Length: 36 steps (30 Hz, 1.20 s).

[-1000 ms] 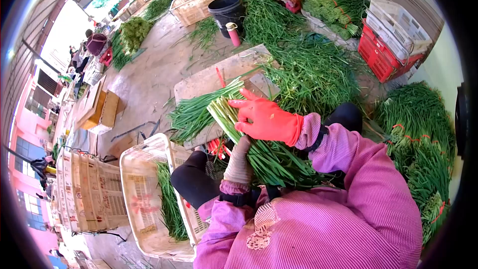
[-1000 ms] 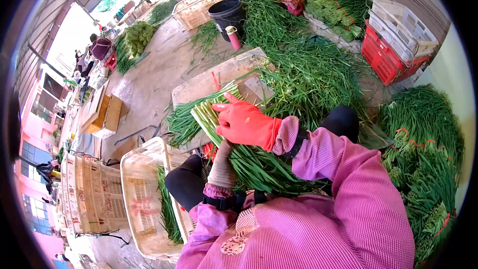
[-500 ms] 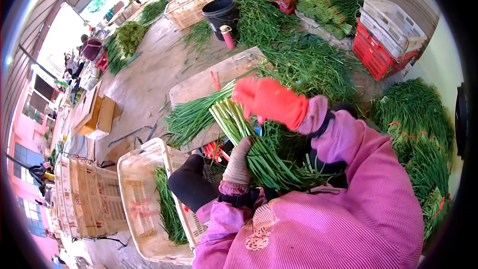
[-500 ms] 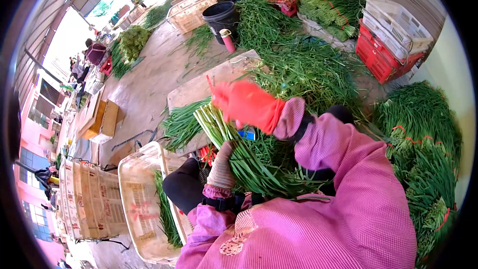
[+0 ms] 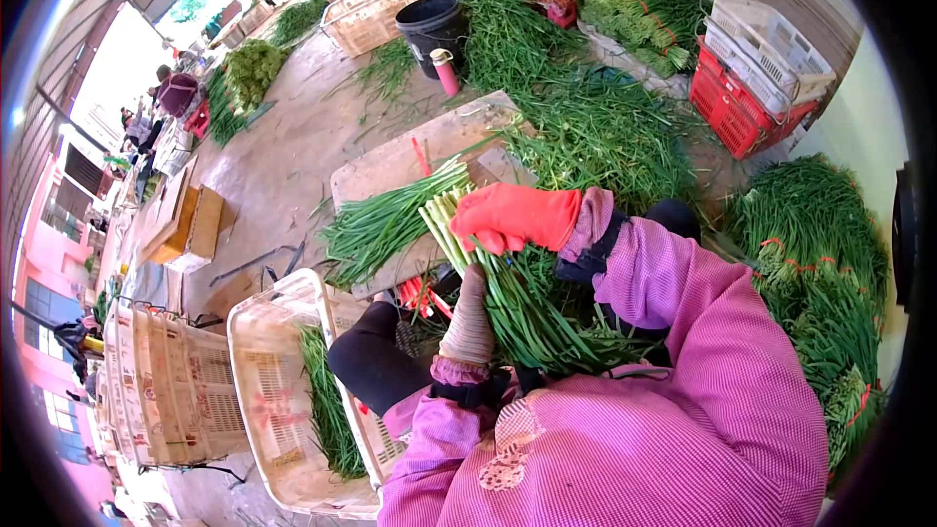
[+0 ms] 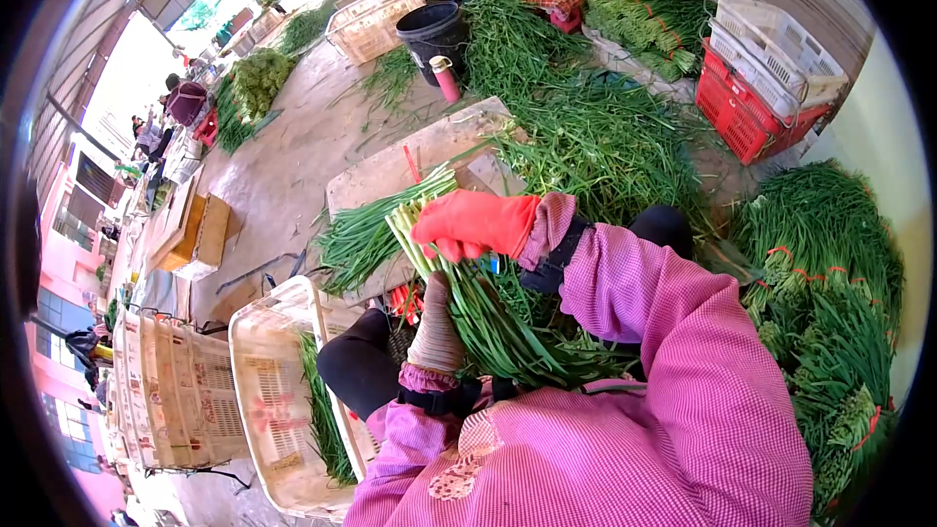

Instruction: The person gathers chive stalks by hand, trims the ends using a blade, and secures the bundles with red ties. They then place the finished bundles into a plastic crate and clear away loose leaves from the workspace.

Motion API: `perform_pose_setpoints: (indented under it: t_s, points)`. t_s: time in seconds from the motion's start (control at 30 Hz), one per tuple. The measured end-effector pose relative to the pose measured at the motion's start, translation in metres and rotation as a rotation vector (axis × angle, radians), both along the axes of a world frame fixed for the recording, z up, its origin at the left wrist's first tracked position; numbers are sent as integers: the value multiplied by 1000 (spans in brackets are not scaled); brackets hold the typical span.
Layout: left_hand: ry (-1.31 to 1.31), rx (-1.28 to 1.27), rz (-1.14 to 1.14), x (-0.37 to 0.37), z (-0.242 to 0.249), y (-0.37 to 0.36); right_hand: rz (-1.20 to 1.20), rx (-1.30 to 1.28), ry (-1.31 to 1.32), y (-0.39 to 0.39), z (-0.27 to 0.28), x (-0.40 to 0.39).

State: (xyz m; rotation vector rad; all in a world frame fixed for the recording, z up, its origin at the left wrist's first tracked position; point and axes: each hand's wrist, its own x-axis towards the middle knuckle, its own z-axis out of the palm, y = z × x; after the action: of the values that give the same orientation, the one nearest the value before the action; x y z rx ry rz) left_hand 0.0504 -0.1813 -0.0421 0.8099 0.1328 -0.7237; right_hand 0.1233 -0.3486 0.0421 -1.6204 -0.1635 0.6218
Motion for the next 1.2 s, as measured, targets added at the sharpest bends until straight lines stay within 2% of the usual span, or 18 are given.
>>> perform_pose_setpoints:
  t_s: [0.07, 0.13, 0.2, 0.27, 0.33, 0.37, 0.43, 0.47, 0.53, 0.6, 0.67, 0.73, 0.8, 0.87, 0.9, 1.07, 1.13, 1.2]
  points:
    - [24, 11, 28, 0, 1, -1, -2, 64, 27, -7, 9, -6]
    - [3, 21, 10, 2, -8, 1, 12, 478, -194, -17, 11, -9]
    - [-28, 33, 44, 3, -10, 0, -162, 653, -199, -35, 25, 1]
    - [-55, -38, 42, 3, -12, 5, -420, 580, -290, -71, 59, 1]
    - [-78, -47, 32, 6, -14, 7, -444, -174, -406, -108, 100, -13]
    - [-92, -60, 36, 6, -14, 7, -444, -178, -408, -121, 83, -8]
    - [-130, -73, 23, 7, -13, 4, -594, -1346, -988, -140, 36, 7]
    - [-125, -49, 23, 8, -12, 3, -600, -1353, -990, -133, 37, 2]
    - [-135, -76, 18, 7, -10, 1, -519, -978, -814, -97, 25, -13]
    - [-113, -59, 25, 5, -7, 0, -312, -579, -535, -61, 10, -24]
    - [-96, -39, 28, 3, -8, 1, -178, -479, -357, -29, 14, -40]
    - [-103, -79, 25, 1, -17, 7, -113, -594, -590, -11, -9, -41]
    - [-177, -44, -28, 4, -27, 16, -95, -637, -616, 1, -21, -37]
    - [-127, 16, -58, 6, -22, 17, -83, -428, -415, 6, -20, -35]
    - [-97, -55, -12, 4, -19, 16, -58, -395, -402, 3, -16, -35]
    - [-69, -183, 36, 7, -9, 14, -192, -364, -336, -15, -12, -28]
    - [-58, -213, 75, 9, -11, 12, -220, -164, -261, -17, -12, -29]
    - [-84, -257, 24, 9, -6, 10, -189, -184, -259, -10, -12, -36]
